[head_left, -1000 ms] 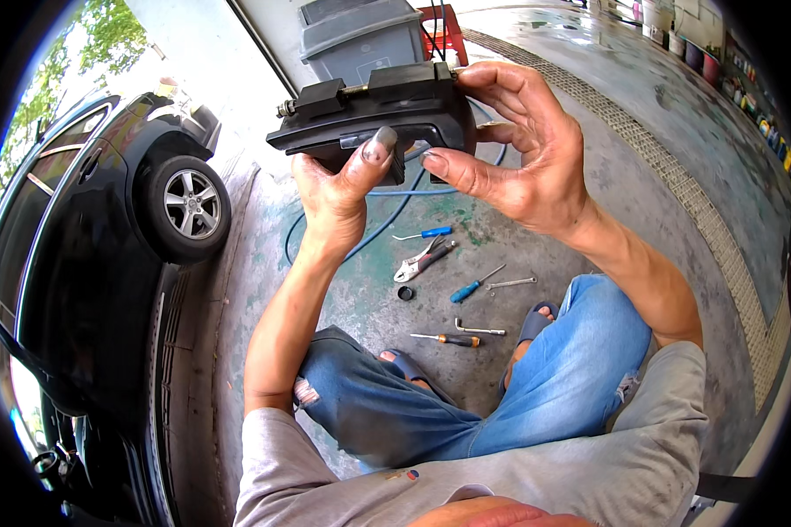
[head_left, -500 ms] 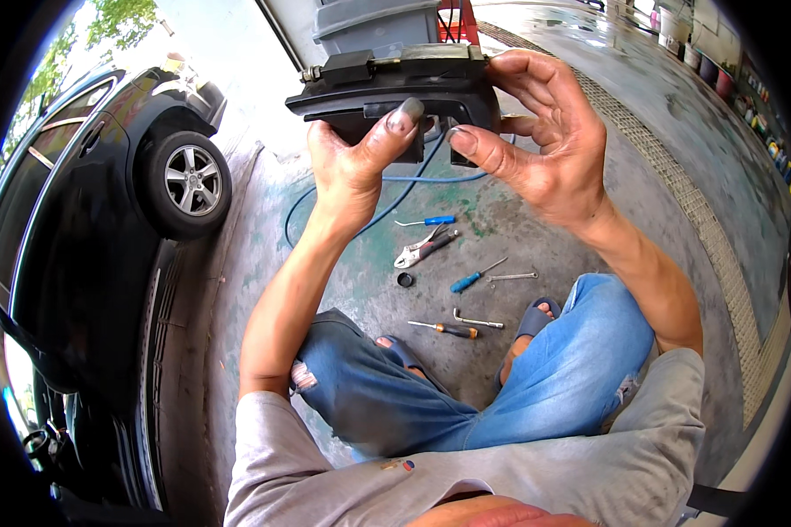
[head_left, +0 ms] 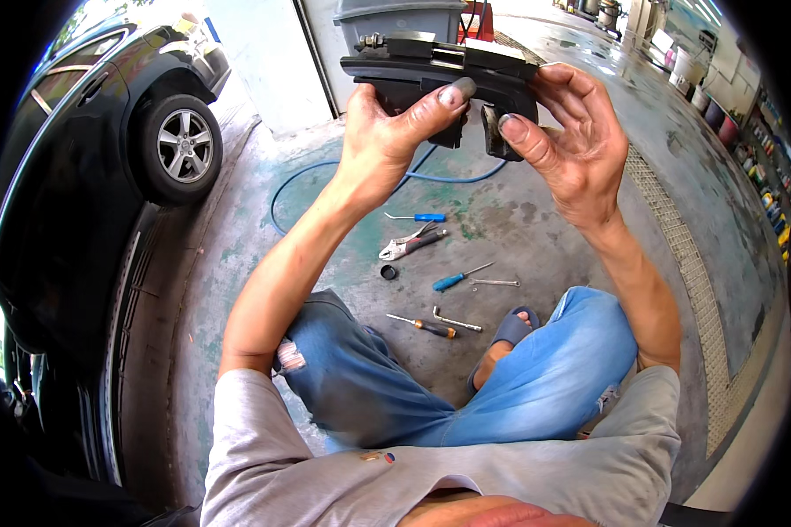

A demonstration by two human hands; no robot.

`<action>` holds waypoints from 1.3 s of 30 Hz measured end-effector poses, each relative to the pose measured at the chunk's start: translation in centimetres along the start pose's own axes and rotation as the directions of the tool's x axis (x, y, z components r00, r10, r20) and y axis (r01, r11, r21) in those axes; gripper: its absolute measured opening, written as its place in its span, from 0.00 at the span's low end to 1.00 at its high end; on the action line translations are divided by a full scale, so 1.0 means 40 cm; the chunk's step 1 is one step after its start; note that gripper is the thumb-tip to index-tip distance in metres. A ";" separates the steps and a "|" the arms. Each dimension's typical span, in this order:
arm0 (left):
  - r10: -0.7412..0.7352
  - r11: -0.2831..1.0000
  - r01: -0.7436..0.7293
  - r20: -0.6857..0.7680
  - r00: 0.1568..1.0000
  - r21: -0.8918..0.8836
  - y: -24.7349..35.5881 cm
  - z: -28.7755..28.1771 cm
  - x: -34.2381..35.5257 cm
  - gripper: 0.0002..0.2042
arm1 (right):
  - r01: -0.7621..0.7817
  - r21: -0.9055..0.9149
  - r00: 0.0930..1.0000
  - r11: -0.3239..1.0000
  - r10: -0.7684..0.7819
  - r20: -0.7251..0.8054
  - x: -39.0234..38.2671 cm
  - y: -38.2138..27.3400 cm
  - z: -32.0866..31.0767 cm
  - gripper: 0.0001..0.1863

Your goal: The person holds a black car door handle assembly by hand, wipes it with a cloth, and uses a small tool to manipulate the internal spring and lever mechanisms.

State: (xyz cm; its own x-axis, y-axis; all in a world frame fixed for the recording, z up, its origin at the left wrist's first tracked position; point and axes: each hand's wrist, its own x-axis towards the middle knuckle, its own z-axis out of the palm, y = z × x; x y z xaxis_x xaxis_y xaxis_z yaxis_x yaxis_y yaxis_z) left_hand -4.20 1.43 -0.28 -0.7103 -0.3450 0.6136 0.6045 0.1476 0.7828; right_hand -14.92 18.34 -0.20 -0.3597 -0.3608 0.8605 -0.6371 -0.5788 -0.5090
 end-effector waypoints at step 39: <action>0.011 1.000 -0.012 0.053 0.999 0.017 -0.021 -0.027 0.012 0.29 | 0.001 -0.023 0.999 1.000 -0.002 -0.036 0.007 -0.002 -0.019 0.30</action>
State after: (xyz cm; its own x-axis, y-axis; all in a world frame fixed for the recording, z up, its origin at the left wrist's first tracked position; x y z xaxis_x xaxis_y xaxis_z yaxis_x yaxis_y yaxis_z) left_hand -4.65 0.15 -0.77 -0.7216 -0.2935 0.6271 0.6068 0.1680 0.7769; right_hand -15.51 18.84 0.11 -0.3826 -0.3337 0.8615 -0.6529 -0.5622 -0.5077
